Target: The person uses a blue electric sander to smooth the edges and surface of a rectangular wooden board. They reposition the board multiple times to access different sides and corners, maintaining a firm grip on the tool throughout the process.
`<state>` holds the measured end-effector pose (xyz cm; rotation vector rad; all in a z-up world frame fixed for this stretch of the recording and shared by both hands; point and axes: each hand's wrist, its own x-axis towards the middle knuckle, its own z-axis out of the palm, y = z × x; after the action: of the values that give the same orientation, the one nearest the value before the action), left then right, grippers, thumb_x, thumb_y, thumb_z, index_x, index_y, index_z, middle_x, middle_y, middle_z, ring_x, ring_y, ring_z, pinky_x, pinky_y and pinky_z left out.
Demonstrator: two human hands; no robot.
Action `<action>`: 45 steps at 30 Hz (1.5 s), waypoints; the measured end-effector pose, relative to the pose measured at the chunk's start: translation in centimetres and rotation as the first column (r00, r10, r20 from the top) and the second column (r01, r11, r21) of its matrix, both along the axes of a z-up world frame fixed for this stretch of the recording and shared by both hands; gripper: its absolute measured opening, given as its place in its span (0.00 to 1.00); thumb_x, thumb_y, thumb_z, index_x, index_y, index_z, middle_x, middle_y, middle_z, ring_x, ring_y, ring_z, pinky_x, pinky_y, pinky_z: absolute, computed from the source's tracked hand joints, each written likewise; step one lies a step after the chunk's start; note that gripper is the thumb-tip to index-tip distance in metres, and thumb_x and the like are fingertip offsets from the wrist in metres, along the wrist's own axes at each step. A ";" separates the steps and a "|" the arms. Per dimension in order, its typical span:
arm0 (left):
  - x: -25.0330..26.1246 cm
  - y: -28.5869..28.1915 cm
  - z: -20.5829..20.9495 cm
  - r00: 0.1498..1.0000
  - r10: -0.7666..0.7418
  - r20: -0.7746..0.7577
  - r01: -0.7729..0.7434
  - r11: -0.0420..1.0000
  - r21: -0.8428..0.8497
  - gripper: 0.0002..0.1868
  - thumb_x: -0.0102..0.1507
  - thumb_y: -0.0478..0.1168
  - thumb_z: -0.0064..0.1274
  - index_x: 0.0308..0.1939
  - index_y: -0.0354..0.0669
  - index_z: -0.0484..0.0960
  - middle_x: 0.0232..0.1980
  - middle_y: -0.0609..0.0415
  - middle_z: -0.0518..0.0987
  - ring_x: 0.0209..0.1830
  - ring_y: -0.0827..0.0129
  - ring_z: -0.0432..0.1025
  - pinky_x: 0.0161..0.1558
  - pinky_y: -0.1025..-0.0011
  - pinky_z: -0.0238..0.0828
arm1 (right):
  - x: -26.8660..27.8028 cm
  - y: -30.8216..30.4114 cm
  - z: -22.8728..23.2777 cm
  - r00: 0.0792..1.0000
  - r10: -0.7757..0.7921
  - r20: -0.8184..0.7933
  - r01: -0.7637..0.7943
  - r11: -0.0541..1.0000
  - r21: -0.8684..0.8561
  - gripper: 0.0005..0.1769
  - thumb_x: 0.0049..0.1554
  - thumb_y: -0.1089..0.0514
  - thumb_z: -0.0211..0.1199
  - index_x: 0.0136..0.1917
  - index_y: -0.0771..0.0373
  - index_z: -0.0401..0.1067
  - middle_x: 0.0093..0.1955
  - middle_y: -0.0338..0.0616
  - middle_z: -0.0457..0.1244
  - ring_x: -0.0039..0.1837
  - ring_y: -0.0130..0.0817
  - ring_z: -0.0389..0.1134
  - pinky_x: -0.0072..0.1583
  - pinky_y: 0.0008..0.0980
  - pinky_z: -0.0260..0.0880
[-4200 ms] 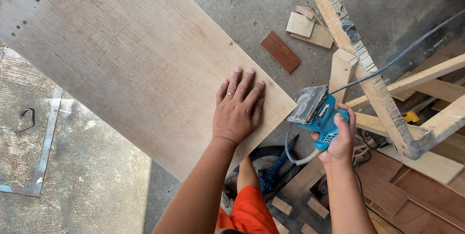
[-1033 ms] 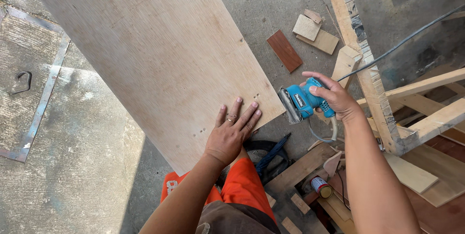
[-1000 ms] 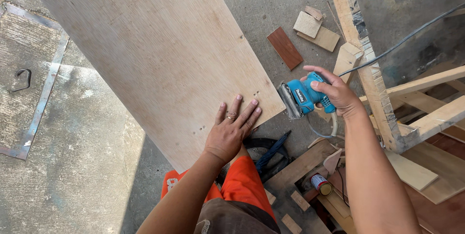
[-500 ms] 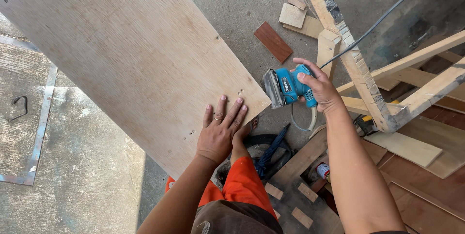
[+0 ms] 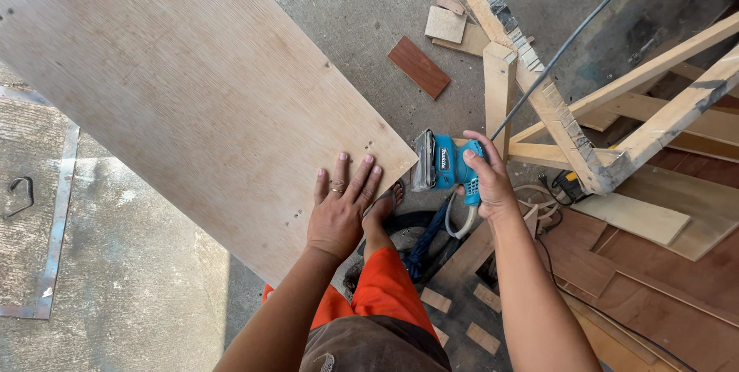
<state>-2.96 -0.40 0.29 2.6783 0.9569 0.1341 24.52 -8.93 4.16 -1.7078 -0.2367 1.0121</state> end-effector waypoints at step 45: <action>-0.3 0.2 -1.0 0.998 -0.018 0.053 0.018 1.000 0.000 0.33 0.73 0.49 0.39 0.82 0.65 0.49 0.86 0.64 0.46 0.86 0.52 0.38 0.76 0.43 0.38 | -2.2 -0.8 -0.1 0.997 -0.079 0.011 0.079 0.997 -0.010 0.27 0.59 0.50 0.60 0.71 0.50 0.63 0.51 0.50 0.62 0.41 0.40 0.68 0.30 0.26 0.64</action>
<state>-3.25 -0.20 -0.74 2.6681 0.9171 0.2000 22.33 -9.68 4.09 -1.7194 -0.1697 0.9479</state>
